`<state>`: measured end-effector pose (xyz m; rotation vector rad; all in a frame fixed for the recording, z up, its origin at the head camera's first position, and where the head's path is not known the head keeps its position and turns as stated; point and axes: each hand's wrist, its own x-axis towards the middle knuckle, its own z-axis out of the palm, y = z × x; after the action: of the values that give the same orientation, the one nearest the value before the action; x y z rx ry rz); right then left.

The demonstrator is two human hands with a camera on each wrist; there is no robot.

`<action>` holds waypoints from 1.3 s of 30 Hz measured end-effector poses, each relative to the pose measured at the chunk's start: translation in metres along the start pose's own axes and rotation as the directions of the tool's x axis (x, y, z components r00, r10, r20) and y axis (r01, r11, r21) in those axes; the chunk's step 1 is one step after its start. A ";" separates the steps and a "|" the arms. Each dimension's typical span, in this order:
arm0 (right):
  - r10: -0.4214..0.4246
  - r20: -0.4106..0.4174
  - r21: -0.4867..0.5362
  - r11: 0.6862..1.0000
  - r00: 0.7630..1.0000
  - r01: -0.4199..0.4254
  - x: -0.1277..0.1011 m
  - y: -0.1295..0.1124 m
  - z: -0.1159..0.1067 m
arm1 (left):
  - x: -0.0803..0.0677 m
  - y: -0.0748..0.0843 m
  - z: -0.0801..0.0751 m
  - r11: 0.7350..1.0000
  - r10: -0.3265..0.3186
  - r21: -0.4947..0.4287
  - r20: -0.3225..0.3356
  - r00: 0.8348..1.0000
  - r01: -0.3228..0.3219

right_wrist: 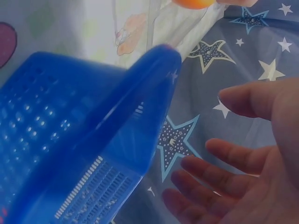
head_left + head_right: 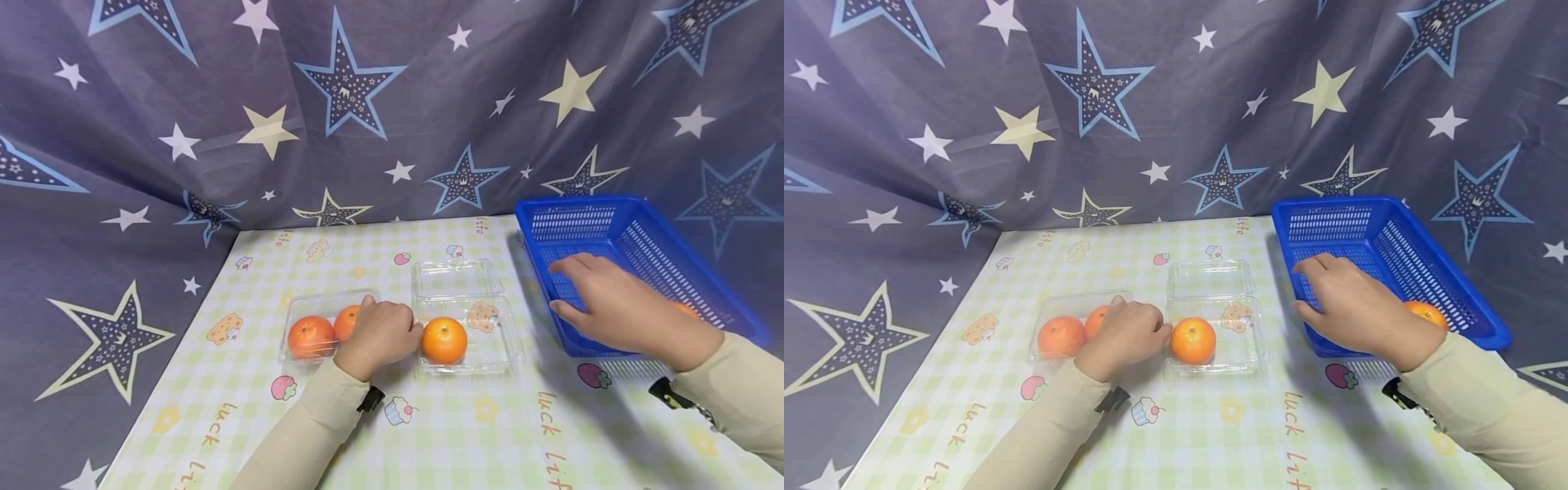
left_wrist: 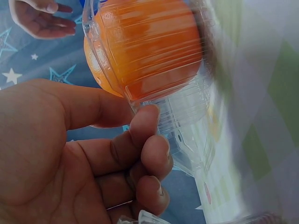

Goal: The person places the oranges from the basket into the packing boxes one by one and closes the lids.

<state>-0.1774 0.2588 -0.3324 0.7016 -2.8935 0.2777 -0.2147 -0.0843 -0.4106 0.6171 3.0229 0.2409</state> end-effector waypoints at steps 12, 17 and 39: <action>0.036 0.018 -0.037 0.999 0.999 -0.035 -0.008 0.023 0.003 | 0.001 0.000 -0.001 1.000 0.011 0.009 -0.002 1.000 -0.011; 0.035 0.032 -0.051 0.998 0.999 -0.034 -0.009 0.030 0.004 | 0.000 0.000 0.000 1.000 0.001 0.012 0.008 1.000 -0.001; 0.098 0.141 -0.128 0.989 0.985 -0.080 -0.021 0.078 0.016 | -0.001 -0.001 0.000 1.000 0.000 0.021 0.012 1.000 0.000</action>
<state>-0.1972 0.3323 -0.3627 0.5973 -3.0550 0.0601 -0.2141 -0.0853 -0.4112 0.6177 3.0179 0.2052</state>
